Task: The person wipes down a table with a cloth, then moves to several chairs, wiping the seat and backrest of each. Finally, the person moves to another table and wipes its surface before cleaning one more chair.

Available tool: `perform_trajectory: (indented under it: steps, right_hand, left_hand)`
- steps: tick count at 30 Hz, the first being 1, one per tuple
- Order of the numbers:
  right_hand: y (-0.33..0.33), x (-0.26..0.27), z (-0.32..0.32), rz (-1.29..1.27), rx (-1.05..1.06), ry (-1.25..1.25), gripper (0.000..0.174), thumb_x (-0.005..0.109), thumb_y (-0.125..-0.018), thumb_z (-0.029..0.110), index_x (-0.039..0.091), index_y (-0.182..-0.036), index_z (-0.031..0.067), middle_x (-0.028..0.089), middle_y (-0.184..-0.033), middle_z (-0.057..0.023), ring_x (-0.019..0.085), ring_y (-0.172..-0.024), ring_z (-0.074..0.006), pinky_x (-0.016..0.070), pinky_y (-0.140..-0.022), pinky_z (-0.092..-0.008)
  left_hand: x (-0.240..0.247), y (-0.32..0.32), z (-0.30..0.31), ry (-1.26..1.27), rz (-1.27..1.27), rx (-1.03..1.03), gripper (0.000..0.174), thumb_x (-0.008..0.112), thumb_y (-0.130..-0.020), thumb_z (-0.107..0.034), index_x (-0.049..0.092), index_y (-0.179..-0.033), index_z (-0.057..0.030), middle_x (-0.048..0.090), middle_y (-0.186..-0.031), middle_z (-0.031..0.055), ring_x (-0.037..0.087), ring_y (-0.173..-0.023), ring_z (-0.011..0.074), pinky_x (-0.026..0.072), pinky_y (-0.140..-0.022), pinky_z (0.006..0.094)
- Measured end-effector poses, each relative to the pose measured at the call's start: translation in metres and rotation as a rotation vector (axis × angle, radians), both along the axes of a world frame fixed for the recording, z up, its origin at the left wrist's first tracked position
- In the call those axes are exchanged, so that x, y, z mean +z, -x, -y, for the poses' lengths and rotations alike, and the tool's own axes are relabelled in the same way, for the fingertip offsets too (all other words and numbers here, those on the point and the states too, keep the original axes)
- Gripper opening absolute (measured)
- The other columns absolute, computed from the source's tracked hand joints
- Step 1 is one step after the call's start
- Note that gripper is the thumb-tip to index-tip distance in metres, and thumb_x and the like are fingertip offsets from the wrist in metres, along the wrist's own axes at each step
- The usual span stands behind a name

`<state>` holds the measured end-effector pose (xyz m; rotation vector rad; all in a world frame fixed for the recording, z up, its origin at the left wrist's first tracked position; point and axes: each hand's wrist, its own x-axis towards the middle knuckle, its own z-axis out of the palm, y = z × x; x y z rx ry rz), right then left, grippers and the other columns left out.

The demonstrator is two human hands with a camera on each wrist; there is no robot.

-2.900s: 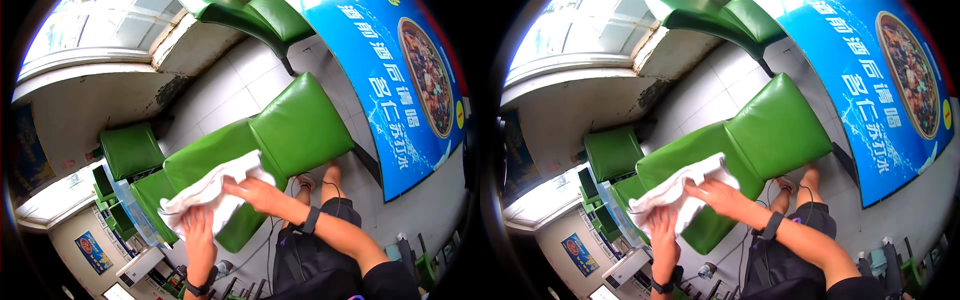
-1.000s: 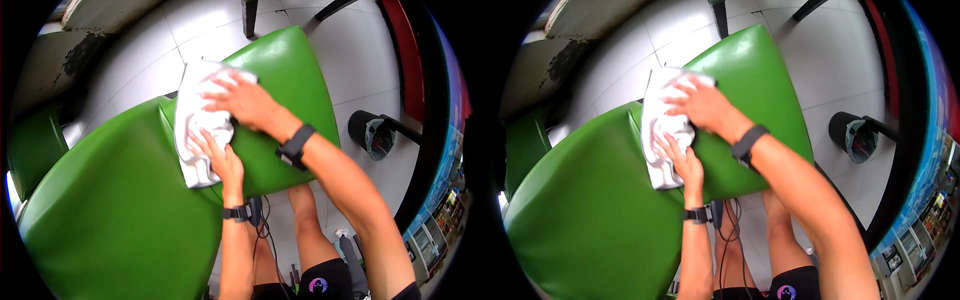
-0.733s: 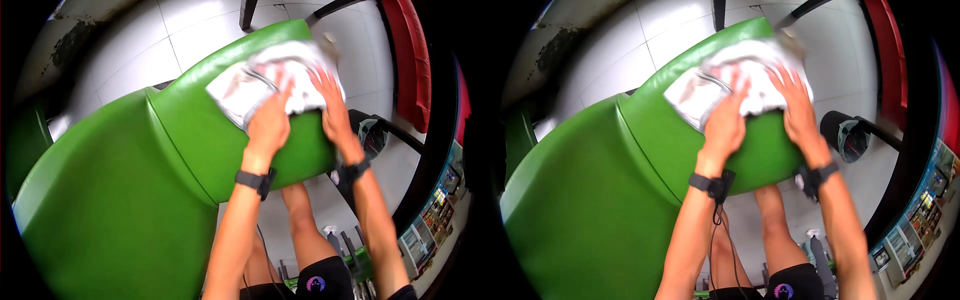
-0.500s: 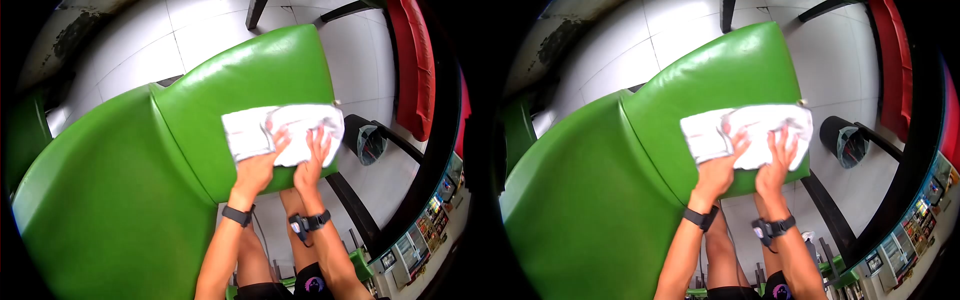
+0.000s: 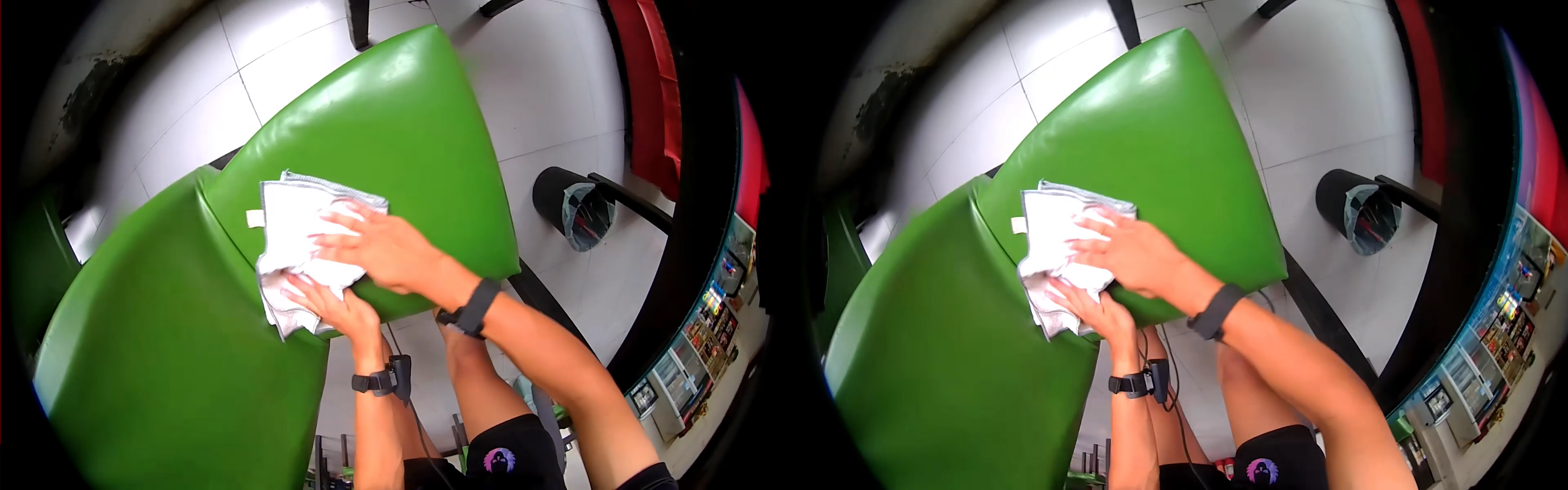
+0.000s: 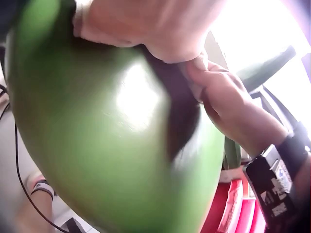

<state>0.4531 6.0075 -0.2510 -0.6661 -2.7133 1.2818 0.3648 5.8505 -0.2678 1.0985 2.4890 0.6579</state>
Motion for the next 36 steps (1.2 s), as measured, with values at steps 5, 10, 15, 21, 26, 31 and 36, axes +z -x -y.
perform_trajectory:
  steps: [5,10,15,21,26,31,36]
  right_hand:
    - [-0.05,0.013,-0.053,0.04,-0.329,-0.035,0.06,0.05,-0.076,-0.002,0.06,-0.133,0.0147,0.054,-0.141,-0.005,0.039,-0.141,-0.0259,0.024,-0.119,-0.0434]
    - [-0.096,0.01,0.026,0.161,-0.833,-0.14,0.06,0.038,-0.081,0.001,0.052,-0.139,0.0035,0.048,-0.145,-0.0175,0.031,-0.144,-0.0376,0.0147,-0.119,-0.0515]
    - [-0.107,0.004,0.145,0.287,-1.147,-0.069,0.047,0.04,-0.097,0.016,0.049,-0.138,-0.0057,0.045,-0.146,-0.0257,0.022,-0.145,-0.0465,0.0115,-0.118,-0.0549]
    - [0.07,-0.005,0.058,-0.064,-1.013,0.171,0.047,0.044,-0.091,0.005,0.057,-0.136,0.0097,0.052,-0.142,-0.0157,0.032,-0.139,-0.0423,0.0196,-0.117,-0.049]
    - [0.053,0.003,0.068,-0.046,-0.35,0.049,0.057,0.041,-0.084,-0.004,0.057,-0.135,0.0158,0.051,-0.145,-0.0048,0.033,-0.143,-0.0343,0.0228,-0.118,-0.0501]
    - [-0.05,0.017,0.044,0.103,-0.226,0.043,0.053,0.045,-0.082,-0.003,0.066,-0.125,0.0194,0.06,-0.135,-0.0015,0.042,-0.138,-0.0292,0.0236,-0.119,-0.0478]
    - [-0.127,0.018,-0.004,0.101,-0.501,-0.121,0.053,0.045,-0.08,-0.002,0.065,-0.127,0.0141,0.059,-0.137,-0.0056,0.039,-0.14,-0.0311,0.0236,-0.117,-0.048]
  left_hand:
    - [0.001,-0.014,-0.119,-0.017,-0.007,-0.253,0.049,0.052,-0.082,-0.004,0.054,-0.131,0.003,0.032,-0.152,0.0281,0.012,-0.145,0.0519,0.0136,-0.116,0.0584]
    - [0.023,-0.041,-0.124,-0.123,0.266,-0.617,0.06,0.05,-0.074,0.008,0.059,-0.131,-0.0099,0.04,-0.152,0.013,0.023,-0.146,0.0391,0.0549,-0.082,0.0411]
    - [0.034,-0.038,-0.042,0.011,0.316,-0.854,0.064,0.051,-0.075,0.005,0.06,-0.132,-0.0229,0.044,-0.15,-0.005,0.037,-0.142,0.0205,0.0569,-0.076,0.0329]
    - [0.018,0.078,-0.058,-0.058,-0.016,-0.357,0.05,0.046,-0.088,0.0,0.053,-0.136,-0.0101,0.043,-0.15,0.0147,0.037,-0.139,0.0379,0.0302,-0.112,0.0488]
    - [0.023,0.05,0.008,-0.024,0.047,-0.009,0.052,0.046,-0.08,0.007,0.054,-0.132,0.005,0.035,-0.15,0.0292,0.026,-0.143,0.0452,0.0203,-0.115,0.055]
    - [0.014,-0.035,0.049,-0.012,-0.045,-0.063,0.057,0.044,-0.08,0.005,0.058,-0.135,-0.0061,0.033,-0.151,0.0302,0.025,-0.14,0.0517,0.0126,-0.114,0.0638]
    - [0.016,-0.099,-0.071,0.009,-0.003,-0.331,0.052,0.047,-0.082,-0.002,0.052,-0.133,0.0013,0.039,-0.151,0.0211,0.026,-0.144,0.0403,0.0064,-0.116,0.063]
